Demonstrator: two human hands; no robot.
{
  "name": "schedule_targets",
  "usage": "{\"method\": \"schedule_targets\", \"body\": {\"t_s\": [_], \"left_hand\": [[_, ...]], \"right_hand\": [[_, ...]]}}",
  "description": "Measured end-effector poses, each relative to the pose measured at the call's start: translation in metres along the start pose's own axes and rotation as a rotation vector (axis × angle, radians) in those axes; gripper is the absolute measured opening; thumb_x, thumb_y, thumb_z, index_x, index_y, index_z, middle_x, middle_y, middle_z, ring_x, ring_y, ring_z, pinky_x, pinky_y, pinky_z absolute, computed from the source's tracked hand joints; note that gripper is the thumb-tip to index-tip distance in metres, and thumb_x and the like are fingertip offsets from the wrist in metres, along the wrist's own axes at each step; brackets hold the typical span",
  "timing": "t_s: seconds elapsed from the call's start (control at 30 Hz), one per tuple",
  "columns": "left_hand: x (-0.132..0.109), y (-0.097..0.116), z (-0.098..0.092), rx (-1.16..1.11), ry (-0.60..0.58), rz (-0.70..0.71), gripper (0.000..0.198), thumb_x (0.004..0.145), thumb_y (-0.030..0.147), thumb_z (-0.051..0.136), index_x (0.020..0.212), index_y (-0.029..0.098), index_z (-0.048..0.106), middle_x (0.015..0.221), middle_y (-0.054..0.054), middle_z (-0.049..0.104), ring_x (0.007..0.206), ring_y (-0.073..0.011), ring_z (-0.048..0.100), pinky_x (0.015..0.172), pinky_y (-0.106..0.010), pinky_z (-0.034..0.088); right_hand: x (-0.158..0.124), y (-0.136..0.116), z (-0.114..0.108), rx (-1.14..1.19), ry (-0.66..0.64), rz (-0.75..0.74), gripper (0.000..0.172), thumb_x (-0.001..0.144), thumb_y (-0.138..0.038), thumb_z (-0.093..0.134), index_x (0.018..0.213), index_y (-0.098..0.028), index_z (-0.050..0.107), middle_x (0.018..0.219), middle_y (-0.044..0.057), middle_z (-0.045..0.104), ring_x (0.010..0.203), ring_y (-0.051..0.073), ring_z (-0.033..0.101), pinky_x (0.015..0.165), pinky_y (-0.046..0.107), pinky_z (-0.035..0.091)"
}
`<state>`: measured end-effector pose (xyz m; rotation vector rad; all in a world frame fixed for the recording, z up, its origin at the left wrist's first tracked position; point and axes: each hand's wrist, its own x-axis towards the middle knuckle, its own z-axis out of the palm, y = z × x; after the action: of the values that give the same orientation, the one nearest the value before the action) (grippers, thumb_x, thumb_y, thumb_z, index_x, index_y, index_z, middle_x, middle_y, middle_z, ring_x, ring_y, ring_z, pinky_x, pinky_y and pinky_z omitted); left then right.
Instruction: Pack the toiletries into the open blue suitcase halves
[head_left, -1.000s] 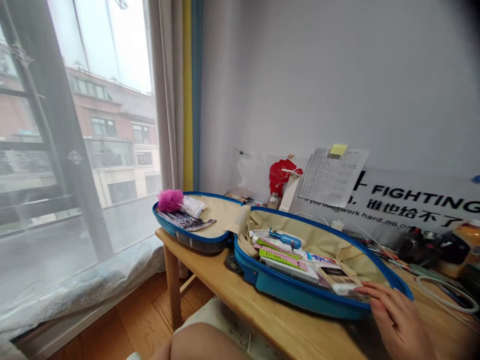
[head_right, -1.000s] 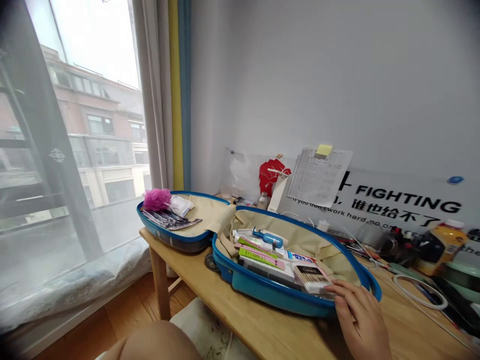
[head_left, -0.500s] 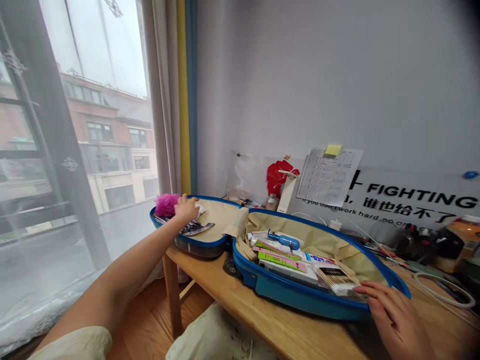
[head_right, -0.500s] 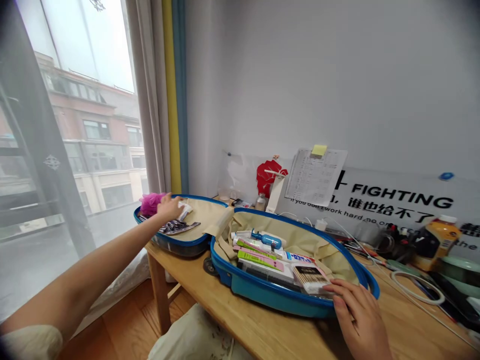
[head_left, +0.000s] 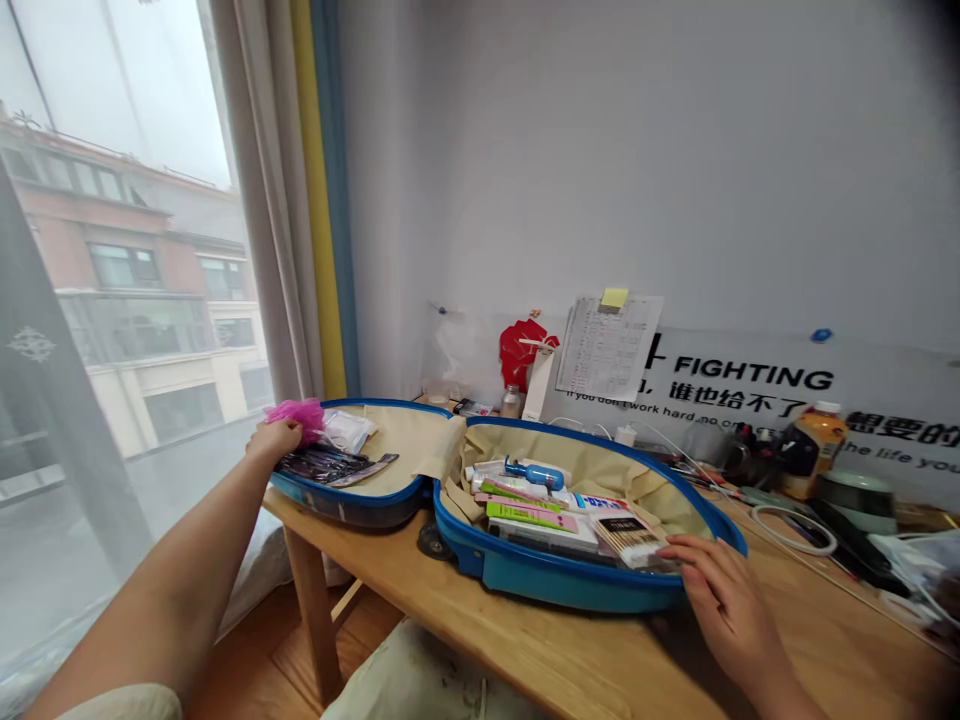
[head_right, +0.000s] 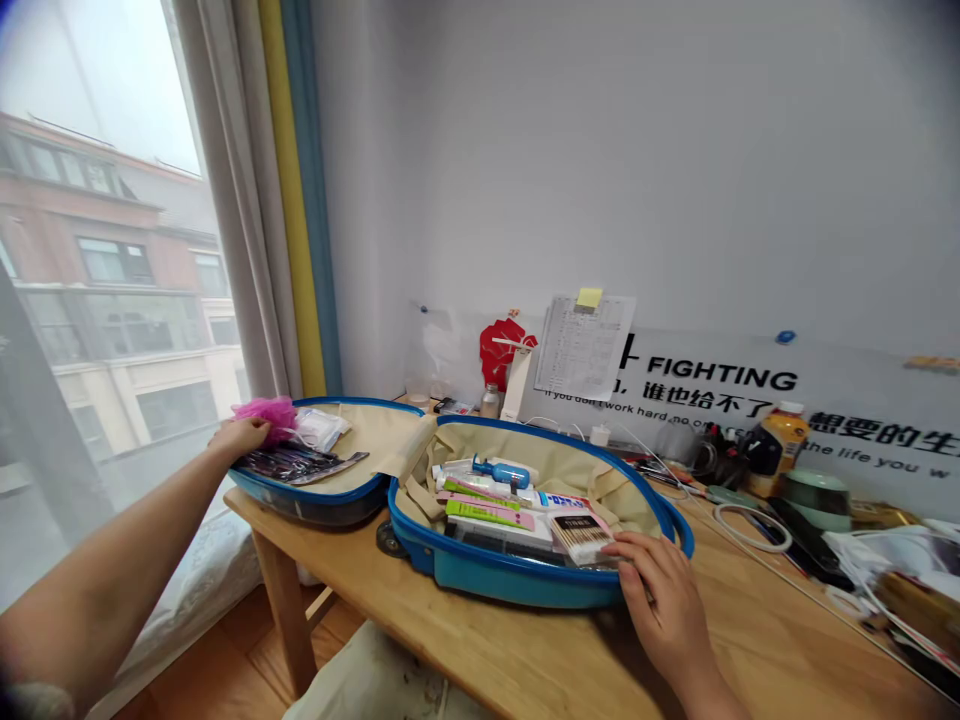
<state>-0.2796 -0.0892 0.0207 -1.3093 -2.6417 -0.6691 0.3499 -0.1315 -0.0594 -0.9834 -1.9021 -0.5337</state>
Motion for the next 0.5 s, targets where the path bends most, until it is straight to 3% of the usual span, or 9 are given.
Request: {"method": "schedule_targets", "body": {"t_s": [0.1, 0.23, 0.37, 0.5], "left_hand": [[-0.006, 0.007, -0.010, -0.059, 0.038, -0.088, 0.031, 0.090, 0.038, 0.055, 0.109, 0.014, 0.060, 0.113, -0.008, 0.061, 0.103, -0.0206, 0.060, 0.089, -0.044, 0.049], [-0.014, 0.046, -0.033, -0.207, 0.138, 0.003, 0.030, 0.092, 0.038, 0.053, 0.110, 0.015, 0.059, 0.116, -0.008, 0.060, 0.106, -0.0211, 0.058, 0.092, -0.045, 0.048], [-0.032, 0.121, -0.046, -0.415, 0.136, 0.239, 0.032, 0.093, 0.040, 0.051, 0.111, 0.015, 0.059, 0.115, -0.007, 0.060, 0.106, -0.0209, 0.058, 0.093, -0.044, 0.047], [-0.072, 0.211, -0.031, -0.614, -0.045, 0.487, 0.032, 0.093, 0.041, 0.051, 0.108, 0.016, 0.060, 0.109, -0.005, 0.063, 0.097, -0.0190, 0.061, 0.086, -0.039, 0.051]], "right_hand": [[0.000, 0.000, 0.000, 0.020, -0.019, 0.031, 0.040, 0.093, -0.046, 0.033, 0.086, -0.026, 0.067, 0.089, 0.004, 0.068, 0.082, 0.020, 0.064, 0.082, 0.039, 0.045], [-0.001, -0.001, 0.001, 0.042, -0.041, 0.057, 0.039, 0.092, -0.047, 0.035, 0.086, -0.026, 0.067, 0.089, 0.004, 0.068, 0.084, 0.019, 0.063, 0.080, 0.037, 0.046], [-0.002, -0.002, 0.002, 0.048, -0.025, 0.083, 0.041, 0.092, -0.047, 0.033, 0.083, -0.026, 0.067, 0.088, 0.004, 0.068, 0.084, 0.019, 0.063, 0.082, 0.038, 0.045], [0.000, -0.003, 0.000, 0.044, -0.037, 0.079, 0.040, 0.092, -0.047, 0.035, 0.081, -0.026, 0.067, 0.089, 0.004, 0.068, 0.084, 0.019, 0.063, 0.083, 0.039, 0.045]]}}
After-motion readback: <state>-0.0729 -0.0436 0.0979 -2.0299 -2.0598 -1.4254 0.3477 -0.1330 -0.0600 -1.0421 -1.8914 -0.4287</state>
